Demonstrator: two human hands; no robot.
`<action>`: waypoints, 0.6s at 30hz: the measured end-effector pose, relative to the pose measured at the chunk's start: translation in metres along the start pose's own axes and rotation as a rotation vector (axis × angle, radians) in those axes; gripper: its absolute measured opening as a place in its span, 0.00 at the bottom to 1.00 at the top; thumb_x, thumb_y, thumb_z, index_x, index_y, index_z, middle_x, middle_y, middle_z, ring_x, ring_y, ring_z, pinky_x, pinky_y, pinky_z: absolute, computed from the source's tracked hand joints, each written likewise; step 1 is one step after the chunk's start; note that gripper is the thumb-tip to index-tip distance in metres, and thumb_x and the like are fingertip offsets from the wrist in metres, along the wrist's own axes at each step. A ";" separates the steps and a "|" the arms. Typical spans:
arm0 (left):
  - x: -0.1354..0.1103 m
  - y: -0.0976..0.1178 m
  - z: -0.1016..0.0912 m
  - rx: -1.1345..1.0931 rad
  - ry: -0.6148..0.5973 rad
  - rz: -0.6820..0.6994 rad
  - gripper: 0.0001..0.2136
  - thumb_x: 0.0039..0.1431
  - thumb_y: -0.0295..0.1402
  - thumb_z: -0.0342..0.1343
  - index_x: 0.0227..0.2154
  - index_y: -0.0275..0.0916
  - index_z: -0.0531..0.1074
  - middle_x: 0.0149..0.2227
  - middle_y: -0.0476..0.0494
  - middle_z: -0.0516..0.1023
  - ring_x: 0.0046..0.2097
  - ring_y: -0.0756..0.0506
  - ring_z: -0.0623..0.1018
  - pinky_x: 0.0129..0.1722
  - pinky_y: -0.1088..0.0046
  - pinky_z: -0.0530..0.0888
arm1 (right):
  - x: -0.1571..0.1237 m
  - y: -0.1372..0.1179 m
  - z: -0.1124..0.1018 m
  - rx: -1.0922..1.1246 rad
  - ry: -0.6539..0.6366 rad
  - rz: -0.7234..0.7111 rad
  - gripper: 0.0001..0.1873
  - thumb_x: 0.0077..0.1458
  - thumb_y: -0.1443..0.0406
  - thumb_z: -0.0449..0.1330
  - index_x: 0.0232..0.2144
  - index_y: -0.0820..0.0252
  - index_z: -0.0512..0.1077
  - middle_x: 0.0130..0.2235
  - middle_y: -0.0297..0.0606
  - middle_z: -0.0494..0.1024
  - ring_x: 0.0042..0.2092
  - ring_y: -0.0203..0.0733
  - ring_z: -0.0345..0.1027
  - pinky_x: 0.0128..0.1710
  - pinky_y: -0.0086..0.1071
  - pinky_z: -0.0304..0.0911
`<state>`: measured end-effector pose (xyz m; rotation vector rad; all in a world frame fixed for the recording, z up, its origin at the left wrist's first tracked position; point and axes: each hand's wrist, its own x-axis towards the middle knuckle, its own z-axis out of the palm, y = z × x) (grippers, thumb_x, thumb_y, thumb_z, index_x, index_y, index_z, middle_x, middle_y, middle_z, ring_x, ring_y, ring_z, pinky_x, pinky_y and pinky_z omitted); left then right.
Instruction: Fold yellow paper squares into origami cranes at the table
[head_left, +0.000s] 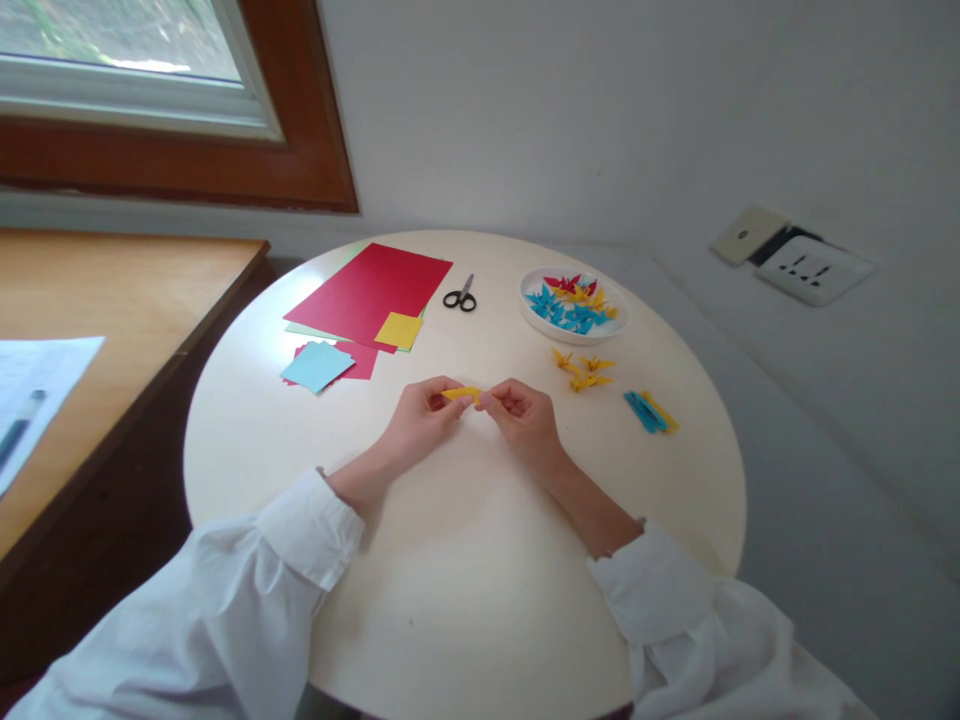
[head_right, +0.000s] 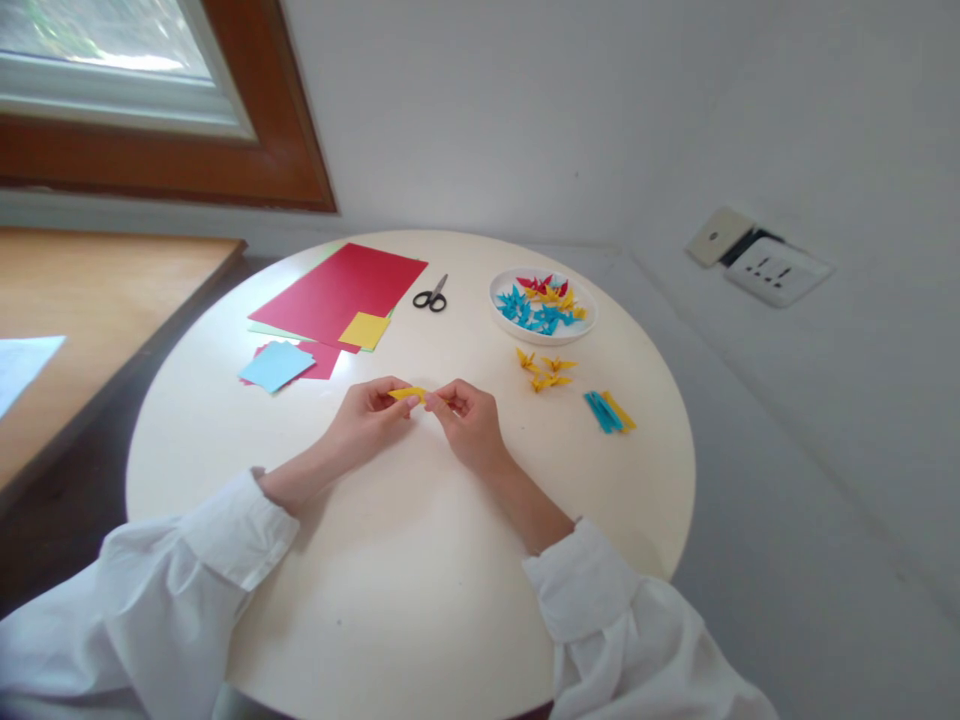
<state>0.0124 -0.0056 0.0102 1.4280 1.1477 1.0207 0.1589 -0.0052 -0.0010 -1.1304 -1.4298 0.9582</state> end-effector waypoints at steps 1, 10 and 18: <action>0.000 -0.001 0.000 -0.026 0.000 -0.005 0.10 0.48 0.38 0.56 0.27 0.35 0.73 0.26 0.47 0.74 0.24 0.52 0.69 0.22 0.77 0.62 | 0.000 -0.001 0.000 -0.003 0.002 0.001 0.12 0.44 0.58 0.60 0.19 0.59 0.69 0.21 0.32 0.73 0.25 0.35 0.65 0.27 0.30 0.60; 0.003 -0.006 0.001 -0.294 -0.069 -0.031 0.13 0.44 0.34 0.61 0.35 0.35 0.73 0.32 0.44 0.77 0.33 0.49 0.74 0.33 0.73 0.69 | 0.000 -0.001 -0.001 0.074 0.046 0.023 0.13 0.44 0.57 0.60 0.17 0.59 0.67 0.20 0.32 0.72 0.24 0.35 0.64 0.27 0.30 0.60; 0.003 -0.010 0.000 -0.300 -0.077 -0.042 0.08 0.47 0.35 0.58 0.26 0.34 0.74 0.29 0.45 0.75 0.32 0.49 0.72 0.32 0.74 0.67 | 0.000 0.000 0.000 0.025 -0.009 0.048 0.14 0.44 0.56 0.60 0.18 0.59 0.69 0.20 0.32 0.72 0.24 0.34 0.62 0.26 0.29 0.57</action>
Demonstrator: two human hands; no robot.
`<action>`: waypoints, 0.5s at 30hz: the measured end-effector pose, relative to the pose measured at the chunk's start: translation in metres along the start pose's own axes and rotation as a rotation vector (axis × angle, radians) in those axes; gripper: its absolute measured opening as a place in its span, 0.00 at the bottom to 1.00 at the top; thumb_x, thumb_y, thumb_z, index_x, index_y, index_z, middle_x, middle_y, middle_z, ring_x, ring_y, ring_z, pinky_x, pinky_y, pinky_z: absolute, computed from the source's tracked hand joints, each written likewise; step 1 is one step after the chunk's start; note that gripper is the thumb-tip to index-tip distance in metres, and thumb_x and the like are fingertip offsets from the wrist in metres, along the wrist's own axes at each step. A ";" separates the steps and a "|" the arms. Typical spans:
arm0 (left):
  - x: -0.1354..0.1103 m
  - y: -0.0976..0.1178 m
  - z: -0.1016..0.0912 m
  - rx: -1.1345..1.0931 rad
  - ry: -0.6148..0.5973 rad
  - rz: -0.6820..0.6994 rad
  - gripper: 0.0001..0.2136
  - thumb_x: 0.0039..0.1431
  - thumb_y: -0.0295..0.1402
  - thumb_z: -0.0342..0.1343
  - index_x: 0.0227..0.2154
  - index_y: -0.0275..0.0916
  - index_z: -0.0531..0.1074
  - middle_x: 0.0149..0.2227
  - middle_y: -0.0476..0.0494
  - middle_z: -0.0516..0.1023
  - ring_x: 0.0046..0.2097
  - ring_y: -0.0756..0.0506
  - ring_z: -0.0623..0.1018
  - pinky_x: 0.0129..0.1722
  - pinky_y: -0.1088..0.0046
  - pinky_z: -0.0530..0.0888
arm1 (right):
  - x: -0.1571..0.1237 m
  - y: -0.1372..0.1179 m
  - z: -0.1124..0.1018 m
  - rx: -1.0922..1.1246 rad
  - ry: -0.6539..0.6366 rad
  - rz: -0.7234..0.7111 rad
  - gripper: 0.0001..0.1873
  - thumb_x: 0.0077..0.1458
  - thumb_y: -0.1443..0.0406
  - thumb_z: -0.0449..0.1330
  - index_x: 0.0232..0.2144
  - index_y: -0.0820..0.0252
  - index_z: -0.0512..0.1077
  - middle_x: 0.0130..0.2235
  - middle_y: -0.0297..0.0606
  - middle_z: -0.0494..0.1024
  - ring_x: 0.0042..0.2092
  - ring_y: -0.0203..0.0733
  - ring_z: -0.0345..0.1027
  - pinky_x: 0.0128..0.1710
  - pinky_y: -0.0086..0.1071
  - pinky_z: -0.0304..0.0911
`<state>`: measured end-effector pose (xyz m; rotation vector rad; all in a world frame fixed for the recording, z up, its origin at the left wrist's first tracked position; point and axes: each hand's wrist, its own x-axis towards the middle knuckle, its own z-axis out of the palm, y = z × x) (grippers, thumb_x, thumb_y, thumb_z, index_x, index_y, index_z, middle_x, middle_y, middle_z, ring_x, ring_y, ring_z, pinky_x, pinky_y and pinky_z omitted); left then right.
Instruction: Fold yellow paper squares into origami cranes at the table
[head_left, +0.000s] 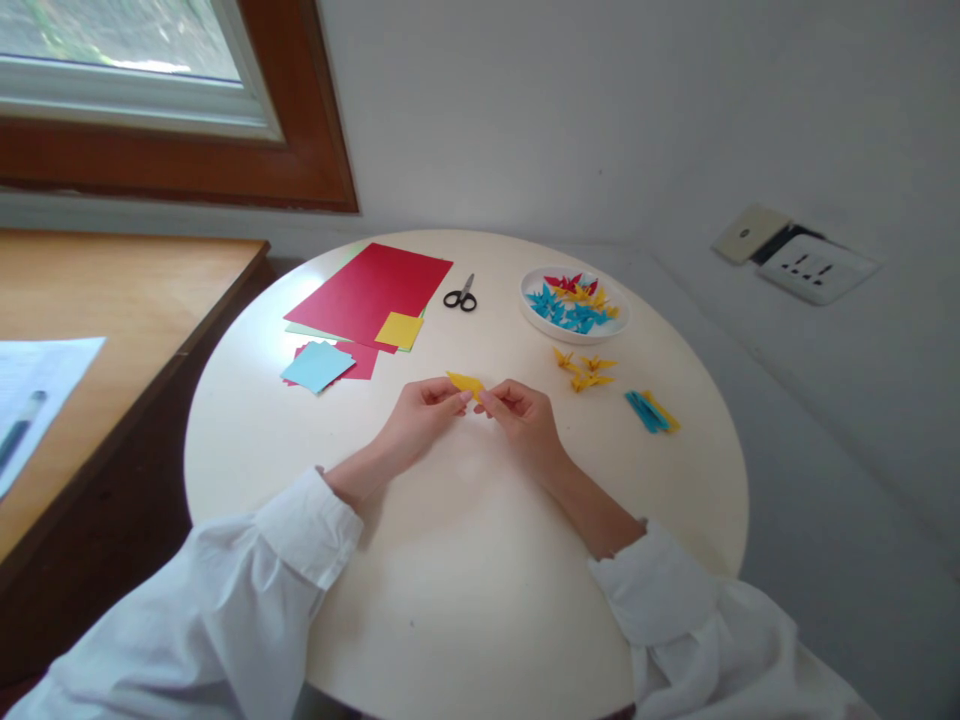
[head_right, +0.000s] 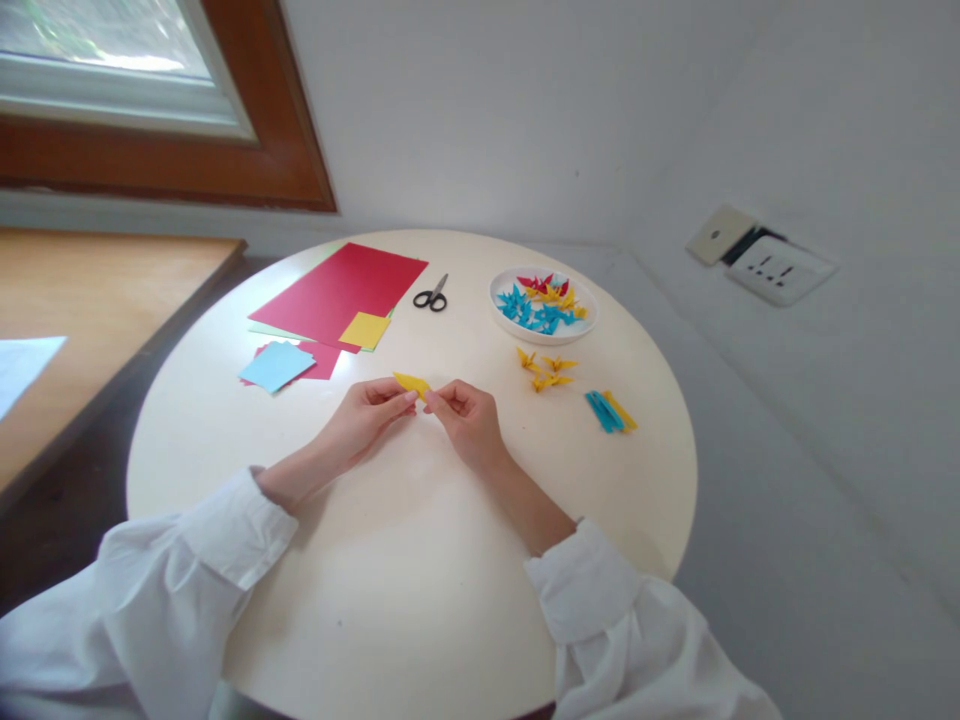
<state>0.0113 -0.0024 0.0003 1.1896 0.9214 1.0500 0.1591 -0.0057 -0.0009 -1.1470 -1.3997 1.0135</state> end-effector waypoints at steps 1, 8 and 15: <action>0.000 0.000 0.000 -0.023 -0.011 0.005 0.07 0.47 0.35 0.58 0.26 0.35 0.74 0.28 0.46 0.74 0.32 0.50 0.72 0.32 0.74 0.67 | 0.000 0.000 0.000 -0.014 -0.009 -0.002 0.13 0.44 0.56 0.60 0.18 0.59 0.69 0.20 0.32 0.72 0.24 0.34 0.62 0.25 0.29 0.57; 0.002 -0.001 0.000 -0.092 -0.049 -0.004 0.09 0.48 0.36 0.58 0.25 0.34 0.72 0.26 0.47 0.72 0.30 0.51 0.71 0.32 0.75 0.67 | -0.001 0.002 0.001 -0.046 -0.072 -0.039 0.12 0.45 0.58 0.59 0.18 0.59 0.70 0.20 0.31 0.72 0.24 0.34 0.62 0.26 0.29 0.58; 0.004 -0.003 -0.002 -0.091 -0.038 -0.021 0.10 0.48 0.38 0.58 0.24 0.35 0.70 0.24 0.48 0.70 0.28 0.52 0.70 0.31 0.76 0.66 | -0.002 0.001 0.001 -0.127 -0.085 -0.075 0.12 0.48 0.59 0.57 0.17 0.59 0.69 0.19 0.30 0.70 0.24 0.33 0.61 0.26 0.28 0.58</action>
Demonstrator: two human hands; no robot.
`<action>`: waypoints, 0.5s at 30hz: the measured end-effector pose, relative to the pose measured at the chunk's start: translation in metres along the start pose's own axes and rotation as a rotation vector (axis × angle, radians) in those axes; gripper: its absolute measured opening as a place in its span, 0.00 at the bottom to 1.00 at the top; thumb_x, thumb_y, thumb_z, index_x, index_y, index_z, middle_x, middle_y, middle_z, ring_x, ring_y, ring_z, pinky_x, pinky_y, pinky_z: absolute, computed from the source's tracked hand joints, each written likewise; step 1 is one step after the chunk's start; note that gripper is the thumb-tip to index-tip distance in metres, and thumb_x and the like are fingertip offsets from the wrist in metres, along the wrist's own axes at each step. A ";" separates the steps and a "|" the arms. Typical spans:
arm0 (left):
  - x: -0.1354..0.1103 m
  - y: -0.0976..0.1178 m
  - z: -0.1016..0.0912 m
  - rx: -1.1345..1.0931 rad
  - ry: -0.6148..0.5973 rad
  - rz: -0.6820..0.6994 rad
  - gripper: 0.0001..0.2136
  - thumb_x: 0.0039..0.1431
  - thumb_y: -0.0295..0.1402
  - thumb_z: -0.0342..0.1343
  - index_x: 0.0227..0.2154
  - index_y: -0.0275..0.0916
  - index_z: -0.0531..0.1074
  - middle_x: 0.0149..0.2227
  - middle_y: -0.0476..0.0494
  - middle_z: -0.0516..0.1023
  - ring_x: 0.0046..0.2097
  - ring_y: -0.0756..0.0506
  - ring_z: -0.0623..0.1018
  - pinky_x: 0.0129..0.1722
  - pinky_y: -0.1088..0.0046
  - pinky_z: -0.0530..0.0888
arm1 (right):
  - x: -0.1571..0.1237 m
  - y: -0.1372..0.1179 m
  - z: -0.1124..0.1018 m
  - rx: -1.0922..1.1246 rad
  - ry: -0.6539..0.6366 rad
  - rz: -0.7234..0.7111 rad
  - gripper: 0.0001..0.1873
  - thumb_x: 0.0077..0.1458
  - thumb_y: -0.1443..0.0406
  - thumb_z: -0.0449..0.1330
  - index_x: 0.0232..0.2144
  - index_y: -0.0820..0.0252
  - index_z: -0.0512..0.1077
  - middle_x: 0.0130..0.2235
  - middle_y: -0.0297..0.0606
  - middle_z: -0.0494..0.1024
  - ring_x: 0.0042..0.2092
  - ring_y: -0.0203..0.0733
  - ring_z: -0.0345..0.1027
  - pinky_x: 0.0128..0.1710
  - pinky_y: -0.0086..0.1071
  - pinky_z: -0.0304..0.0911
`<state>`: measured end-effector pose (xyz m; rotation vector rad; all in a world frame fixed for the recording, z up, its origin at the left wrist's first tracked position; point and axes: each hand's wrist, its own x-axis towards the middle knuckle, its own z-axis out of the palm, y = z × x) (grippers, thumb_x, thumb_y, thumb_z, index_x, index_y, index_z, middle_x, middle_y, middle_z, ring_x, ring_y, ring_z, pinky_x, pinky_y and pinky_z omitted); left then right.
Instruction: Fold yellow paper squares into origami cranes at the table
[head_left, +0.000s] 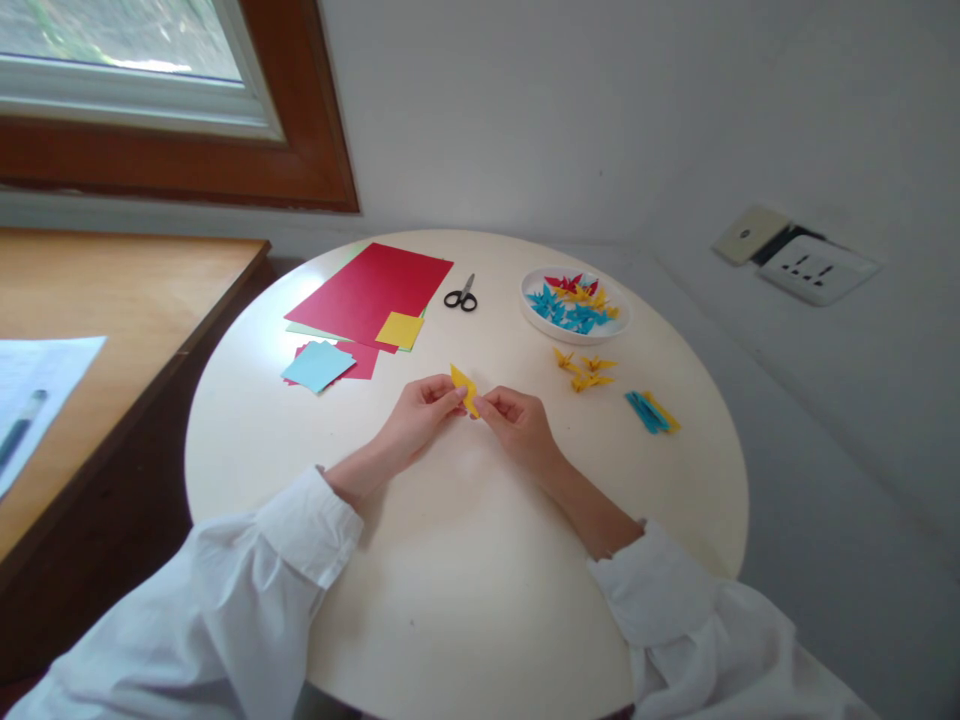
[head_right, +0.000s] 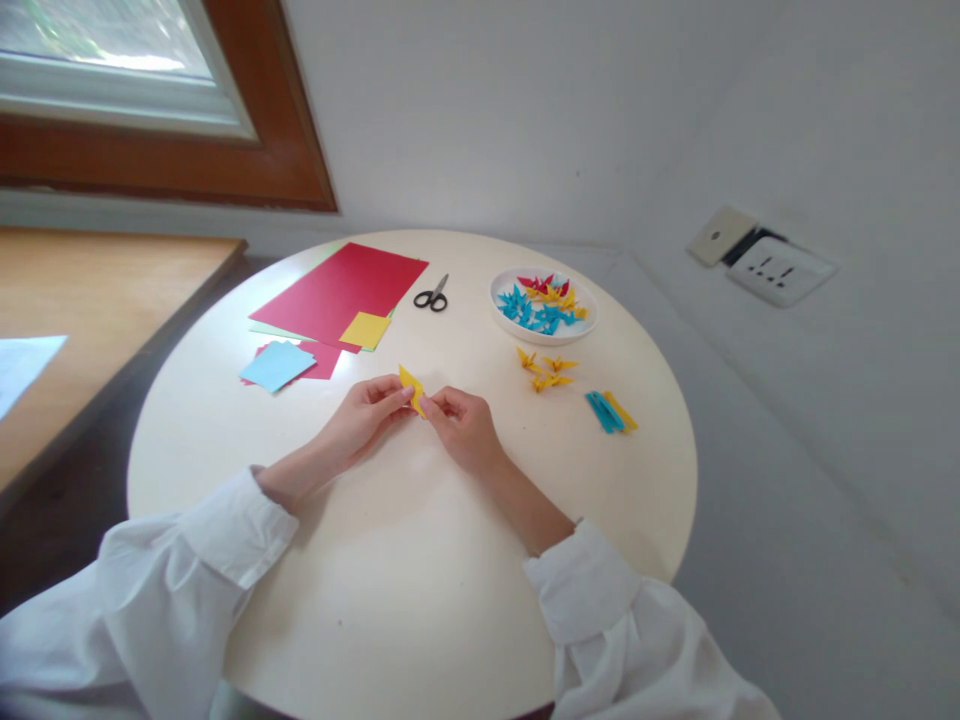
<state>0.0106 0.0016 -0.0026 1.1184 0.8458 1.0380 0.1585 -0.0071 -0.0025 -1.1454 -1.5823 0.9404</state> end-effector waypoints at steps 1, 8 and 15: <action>0.000 0.000 0.000 0.022 0.001 0.004 0.10 0.49 0.38 0.57 0.24 0.35 0.70 0.25 0.48 0.70 0.28 0.52 0.70 0.30 0.76 0.66 | 0.000 0.000 0.000 -0.018 0.018 -0.002 0.13 0.48 0.59 0.56 0.17 0.59 0.68 0.18 0.30 0.69 0.23 0.33 0.61 0.26 0.28 0.57; -0.002 0.001 0.003 0.325 -0.034 0.048 0.12 0.53 0.39 0.51 0.25 0.34 0.70 0.25 0.47 0.71 0.24 0.53 0.66 0.23 0.78 0.60 | 0.003 0.005 -0.001 0.074 0.133 0.010 0.09 0.47 0.59 0.58 0.22 0.59 0.68 0.24 0.32 0.72 0.27 0.36 0.67 0.29 0.29 0.63; -0.006 0.004 0.005 0.501 -0.044 0.137 0.11 0.53 0.38 0.51 0.28 0.34 0.71 0.22 0.49 0.68 0.23 0.54 0.63 0.21 0.78 0.58 | 0.003 0.002 -0.001 0.006 0.079 0.022 0.10 0.46 0.60 0.59 0.20 0.59 0.69 0.22 0.33 0.73 0.25 0.35 0.65 0.25 0.28 0.60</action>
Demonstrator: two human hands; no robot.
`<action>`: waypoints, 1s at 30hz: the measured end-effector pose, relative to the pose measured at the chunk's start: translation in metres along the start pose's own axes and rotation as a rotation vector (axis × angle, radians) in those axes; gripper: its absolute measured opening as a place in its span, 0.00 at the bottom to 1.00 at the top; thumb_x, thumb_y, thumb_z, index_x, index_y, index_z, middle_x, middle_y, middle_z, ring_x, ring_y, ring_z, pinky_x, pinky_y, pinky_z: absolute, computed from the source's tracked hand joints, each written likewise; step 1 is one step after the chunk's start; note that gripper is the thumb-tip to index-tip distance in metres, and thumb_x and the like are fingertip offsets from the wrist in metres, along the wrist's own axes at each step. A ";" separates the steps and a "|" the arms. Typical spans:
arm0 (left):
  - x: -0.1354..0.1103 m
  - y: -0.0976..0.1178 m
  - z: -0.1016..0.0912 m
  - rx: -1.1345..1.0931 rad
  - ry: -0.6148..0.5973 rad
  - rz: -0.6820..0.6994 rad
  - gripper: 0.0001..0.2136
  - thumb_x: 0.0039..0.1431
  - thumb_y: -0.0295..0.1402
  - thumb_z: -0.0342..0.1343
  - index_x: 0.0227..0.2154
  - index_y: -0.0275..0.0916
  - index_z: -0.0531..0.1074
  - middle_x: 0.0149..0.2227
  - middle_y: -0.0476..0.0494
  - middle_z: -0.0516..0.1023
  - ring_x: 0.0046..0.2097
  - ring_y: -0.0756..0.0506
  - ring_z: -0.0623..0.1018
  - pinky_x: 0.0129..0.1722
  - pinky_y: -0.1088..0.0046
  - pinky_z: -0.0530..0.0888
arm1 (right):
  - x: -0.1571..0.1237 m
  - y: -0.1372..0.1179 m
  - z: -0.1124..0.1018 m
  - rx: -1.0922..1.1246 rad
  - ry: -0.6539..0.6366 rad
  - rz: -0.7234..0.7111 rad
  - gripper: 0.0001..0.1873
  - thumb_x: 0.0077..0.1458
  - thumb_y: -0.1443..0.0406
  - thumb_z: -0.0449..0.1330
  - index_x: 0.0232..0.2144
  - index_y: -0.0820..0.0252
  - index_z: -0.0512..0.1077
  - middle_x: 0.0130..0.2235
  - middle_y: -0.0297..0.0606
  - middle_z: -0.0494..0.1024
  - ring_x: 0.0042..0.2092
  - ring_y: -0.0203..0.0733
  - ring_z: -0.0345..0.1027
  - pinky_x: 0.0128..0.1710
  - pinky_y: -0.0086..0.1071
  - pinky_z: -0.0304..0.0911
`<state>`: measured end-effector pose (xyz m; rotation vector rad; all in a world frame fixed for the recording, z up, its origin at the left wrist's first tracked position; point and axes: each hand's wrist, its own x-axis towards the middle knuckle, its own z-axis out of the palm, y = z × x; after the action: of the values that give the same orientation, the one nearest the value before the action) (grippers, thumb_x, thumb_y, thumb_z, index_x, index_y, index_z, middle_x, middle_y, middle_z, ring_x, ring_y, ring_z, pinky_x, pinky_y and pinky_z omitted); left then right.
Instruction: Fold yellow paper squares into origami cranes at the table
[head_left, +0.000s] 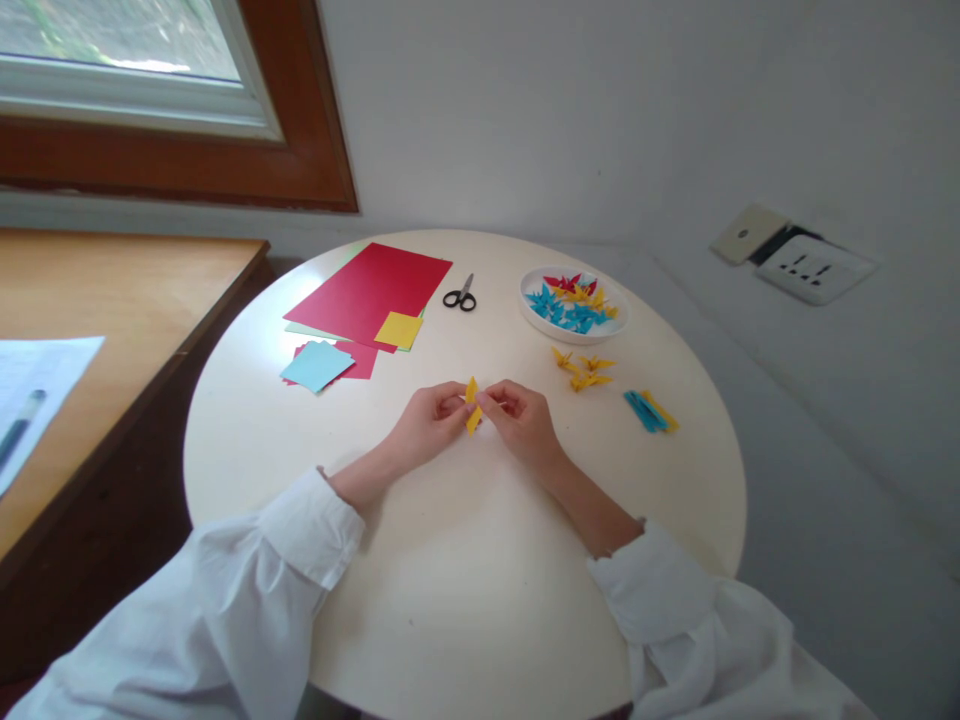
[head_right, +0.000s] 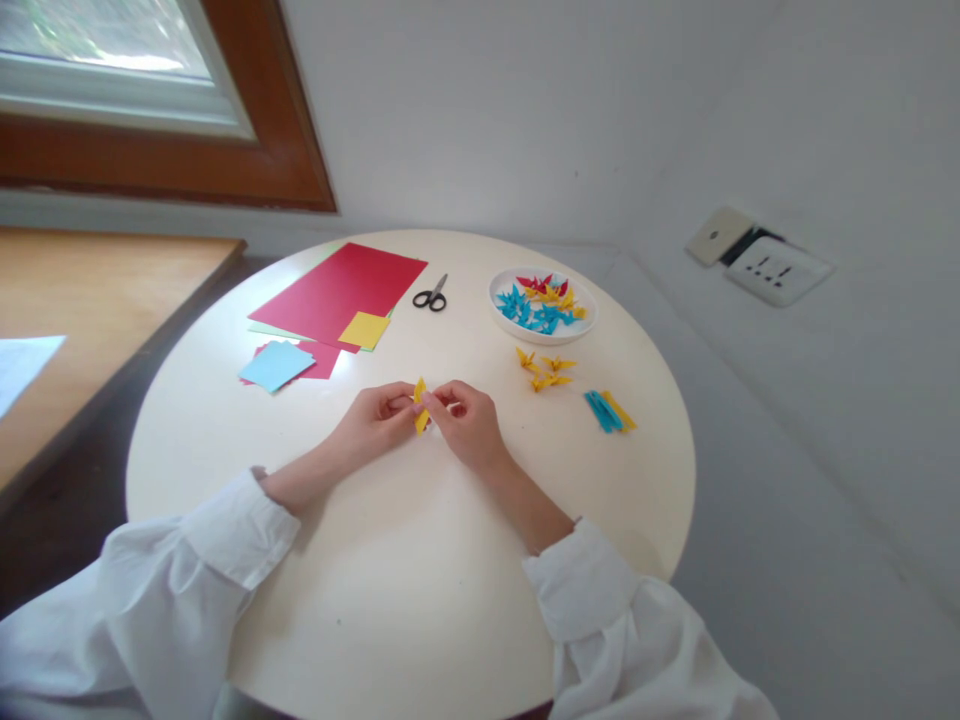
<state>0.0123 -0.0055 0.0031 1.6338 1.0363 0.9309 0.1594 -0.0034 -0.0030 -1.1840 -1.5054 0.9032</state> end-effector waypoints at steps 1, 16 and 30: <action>0.000 0.000 0.000 0.002 -0.007 0.009 0.11 0.53 0.38 0.51 0.30 0.34 0.71 0.21 0.50 0.68 0.22 0.54 0.63 0.21 0.79 0.58 | 0.000 0.000 0.000 -0.007 -0.006 0.001 0.09 0.45 0.61 0.59 0.19 0.60 0.69 0.22 0.33 0.73 0.25 0.34 0.65 0.24 0.28 0.59; 0.000 0.004 0.000 -0.276 0.022 -0.134 0.16 0.50 0.42 0.56 0.38 0.38 0.63 0.22 0.49 0.73 0.20 0.55 0.66 0.18 0.82 0.57 | -0.001 -0.002 0.001 0.169 -0.052 0.099 0.09 0.45 0.60 0.60 0.21 0.60 0.70 0.21 0.32 0.73 0.25 0.35 0.67 0.28 0.30 0.63; 0.004 0.005 -0.003 -0.625 0.075 -0.209 0.07 0.46 0.30 0.58 0.29 0.36 0.67 0.20 0.52 0.71 0.26 0.53 0.72 0.31 0.75 0.69 | -0.004 0.000 0.001 0.335 -0.096 0.087 0.12 0.46 0.61 0.60 0.34 0.57 0.64 0.26 0.31 0.77 0.27 0.36 0.72 0.24 0.27 0.62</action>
<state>0.0120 -0.0023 0.0092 0.9616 0.8314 1.0468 0.1590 -0.0070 -0.0038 -0.9768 -1.3205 1.2321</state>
